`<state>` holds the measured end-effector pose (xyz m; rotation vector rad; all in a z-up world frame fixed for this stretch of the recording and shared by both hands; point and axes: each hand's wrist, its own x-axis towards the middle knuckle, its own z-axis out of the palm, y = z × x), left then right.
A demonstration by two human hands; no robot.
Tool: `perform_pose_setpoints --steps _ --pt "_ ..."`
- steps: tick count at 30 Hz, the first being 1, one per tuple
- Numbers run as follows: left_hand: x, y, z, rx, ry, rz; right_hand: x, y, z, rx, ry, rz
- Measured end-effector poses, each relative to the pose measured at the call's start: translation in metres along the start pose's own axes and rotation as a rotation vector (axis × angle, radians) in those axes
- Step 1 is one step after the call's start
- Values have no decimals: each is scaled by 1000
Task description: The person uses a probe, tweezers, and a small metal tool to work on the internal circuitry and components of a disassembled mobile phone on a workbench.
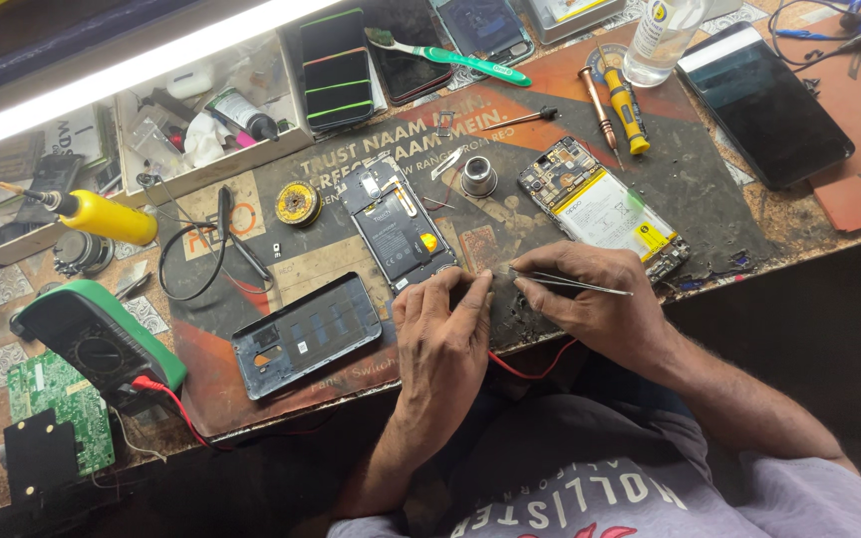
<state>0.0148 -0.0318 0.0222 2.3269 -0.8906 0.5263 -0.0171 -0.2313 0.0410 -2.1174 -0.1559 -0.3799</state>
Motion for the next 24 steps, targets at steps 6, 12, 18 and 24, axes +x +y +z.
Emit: perform_pose_setpoints --steps 6,12,18,24 --pt "0 1 0 -6 13 -1 3 0 -2 28 -49 23" --pt "0 2 -2 -12 27 9 4 0 -2 12 -60 -12" --pt "-2 -1 1 71 26 93 2 1 1 29 -52 -31" --pt "-4 -3 2 107 4 127 3 3 3 -8 -39 -82"
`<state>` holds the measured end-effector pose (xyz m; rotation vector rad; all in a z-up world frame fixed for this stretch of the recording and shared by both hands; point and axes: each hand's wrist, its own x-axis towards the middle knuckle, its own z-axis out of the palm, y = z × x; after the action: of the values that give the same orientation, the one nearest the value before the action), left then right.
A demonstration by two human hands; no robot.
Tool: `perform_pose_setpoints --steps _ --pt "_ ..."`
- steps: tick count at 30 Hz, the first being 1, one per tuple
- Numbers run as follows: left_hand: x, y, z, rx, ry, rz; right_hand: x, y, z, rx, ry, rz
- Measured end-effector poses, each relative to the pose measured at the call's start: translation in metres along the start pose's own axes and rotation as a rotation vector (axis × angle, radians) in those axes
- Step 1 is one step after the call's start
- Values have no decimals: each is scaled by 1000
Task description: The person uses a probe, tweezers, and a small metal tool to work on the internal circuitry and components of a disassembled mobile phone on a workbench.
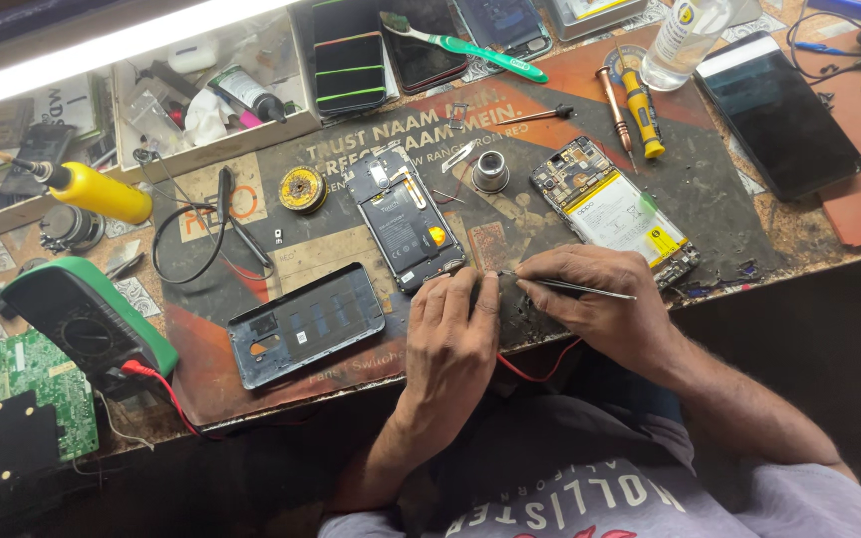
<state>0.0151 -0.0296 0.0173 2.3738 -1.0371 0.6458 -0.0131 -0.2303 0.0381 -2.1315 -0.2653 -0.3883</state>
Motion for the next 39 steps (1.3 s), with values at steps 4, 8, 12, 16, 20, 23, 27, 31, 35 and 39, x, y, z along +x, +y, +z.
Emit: perform_pose_setpoints --steps 4,8,12,16,20,23,27,31,35,39 --pt "0 0 0 48 -27 19 -1 1 1 -42 -6 -47" --pt "0 0 -2 31 -23 14 -2 -1 2 -50 14 -9" --pt "0 1 -3 34 -32 15 -1 -1 2 -69 -5 -43" --pt "2 2 -3 45 -23 13 -1 -1 2 -44 -14 -8" --pt "1 2 -4 47 -31 14 -3 -1 4 -48 25 2" --pt "1 2 -4 45 -27 16 -2 0 4 -74 5 -25" --pt "0 1 -3 47 -16 14 -3 -2 6 -68 41 16" --pt "0 1 -2 47 -23 16 -3 -1 5 -67 1 -48" --pt "1 2 -2 48 -10 11 -3 -2 5 -72 33 12" --pt "0 2 -2 50 -17 15 -3 -2 6 -91 19 -37"
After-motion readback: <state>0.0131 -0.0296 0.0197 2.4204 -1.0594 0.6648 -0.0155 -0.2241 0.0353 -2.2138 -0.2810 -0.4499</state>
